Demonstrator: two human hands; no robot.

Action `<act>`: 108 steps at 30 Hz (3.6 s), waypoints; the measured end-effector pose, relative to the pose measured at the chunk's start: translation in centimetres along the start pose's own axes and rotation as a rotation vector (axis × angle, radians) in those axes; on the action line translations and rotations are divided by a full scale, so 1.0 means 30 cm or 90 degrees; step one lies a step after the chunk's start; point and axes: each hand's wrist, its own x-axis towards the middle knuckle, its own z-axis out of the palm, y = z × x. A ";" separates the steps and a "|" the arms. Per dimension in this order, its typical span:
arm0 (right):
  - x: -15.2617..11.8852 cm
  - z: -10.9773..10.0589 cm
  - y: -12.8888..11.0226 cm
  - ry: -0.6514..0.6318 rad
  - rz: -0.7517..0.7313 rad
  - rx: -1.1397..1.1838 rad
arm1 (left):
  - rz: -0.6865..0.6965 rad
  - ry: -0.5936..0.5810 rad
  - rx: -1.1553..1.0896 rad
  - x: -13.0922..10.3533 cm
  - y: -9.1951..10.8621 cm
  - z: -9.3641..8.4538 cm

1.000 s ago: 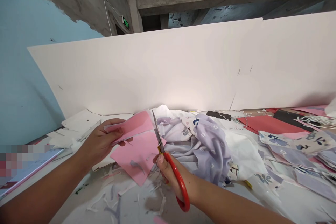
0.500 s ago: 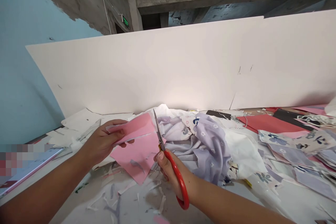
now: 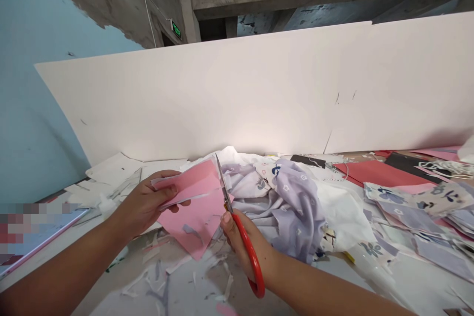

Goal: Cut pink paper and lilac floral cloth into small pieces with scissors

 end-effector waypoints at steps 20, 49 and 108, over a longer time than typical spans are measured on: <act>0.006 0.006 -0.020 0.016 0.041 0.011 | -0.022 0.014 -0.059 -0.004 0.018 0.001; -0.001 -0.002 -0.039 -0.001 0.053 0.011 | -0.016 -0.024 0.002 -0.001 0.013 -0.009; -0.008 -0.012 -0.029 0.013 0.061 -0.064 | -0.006 -0.041 0.045 0.011 0.031 -0.033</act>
